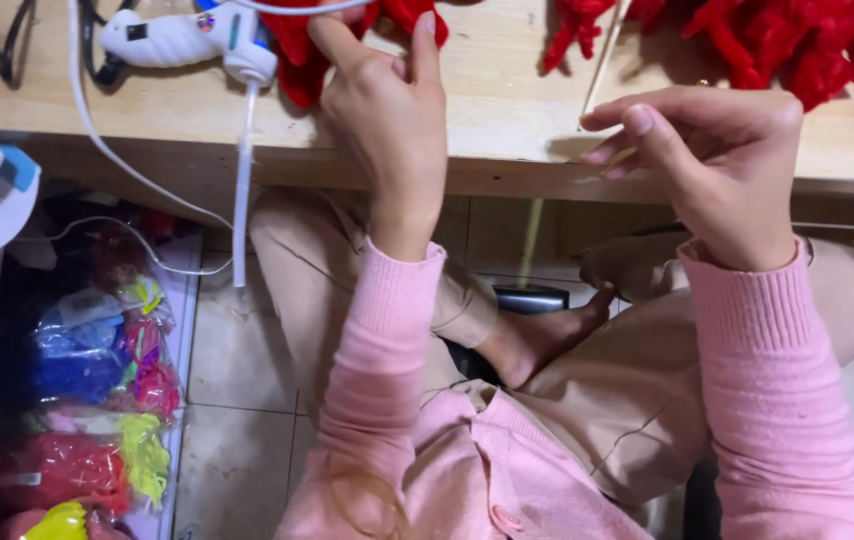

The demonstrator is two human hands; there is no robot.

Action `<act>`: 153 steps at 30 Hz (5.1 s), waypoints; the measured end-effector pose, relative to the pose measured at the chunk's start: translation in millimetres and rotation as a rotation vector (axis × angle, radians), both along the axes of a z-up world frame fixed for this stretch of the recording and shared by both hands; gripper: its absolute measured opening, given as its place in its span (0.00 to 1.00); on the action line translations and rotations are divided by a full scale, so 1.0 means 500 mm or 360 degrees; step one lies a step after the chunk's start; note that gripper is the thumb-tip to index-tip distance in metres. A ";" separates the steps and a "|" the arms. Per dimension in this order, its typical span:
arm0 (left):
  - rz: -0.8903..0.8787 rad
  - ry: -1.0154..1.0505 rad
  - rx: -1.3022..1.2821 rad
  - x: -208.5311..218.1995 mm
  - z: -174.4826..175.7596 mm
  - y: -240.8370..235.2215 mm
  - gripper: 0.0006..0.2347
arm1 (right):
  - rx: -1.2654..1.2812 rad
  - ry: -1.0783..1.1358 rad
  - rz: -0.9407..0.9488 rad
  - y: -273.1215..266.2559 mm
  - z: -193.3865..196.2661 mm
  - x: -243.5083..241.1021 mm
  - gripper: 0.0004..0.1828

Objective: The person folds a red feather-like material around a thin stick, securing it by hand. They repeat this process with multiple red feathers, arranging them on a table next to a hot glue gun.

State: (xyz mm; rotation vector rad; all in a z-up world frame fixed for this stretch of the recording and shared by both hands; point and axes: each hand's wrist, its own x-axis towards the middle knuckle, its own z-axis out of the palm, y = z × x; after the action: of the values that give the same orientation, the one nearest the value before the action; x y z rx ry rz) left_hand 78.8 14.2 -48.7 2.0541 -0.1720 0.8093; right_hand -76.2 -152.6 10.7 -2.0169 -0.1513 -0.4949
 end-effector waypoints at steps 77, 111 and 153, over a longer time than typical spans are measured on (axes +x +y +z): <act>-0.1632 0.0775 -0.0933 -0.233 0.047 0.021 0.04 | 0.0584 -0.0013 -0.0579 0.077 -0.069 -0.050 0.15; -0.1849 0.0976 -0.1032 -0.230 0.001 -0.013 0.05 | 0.0478 0.0244 0.0002 -0.010 -0.024 -0.015 0.11; -0.1808 0.0947 -0.1155 -0.283 0.009 -0.043 0.10 | 0.0771 0.0377 0.0057 -0.006 -0.033 -0.053 0.17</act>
State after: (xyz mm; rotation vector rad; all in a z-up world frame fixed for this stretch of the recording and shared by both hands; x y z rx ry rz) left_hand -62.7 -7.5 -44.2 1.1163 -0.5412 -0.4121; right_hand -102.6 -155.4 -5.9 -1.5778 0.0737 -0.2361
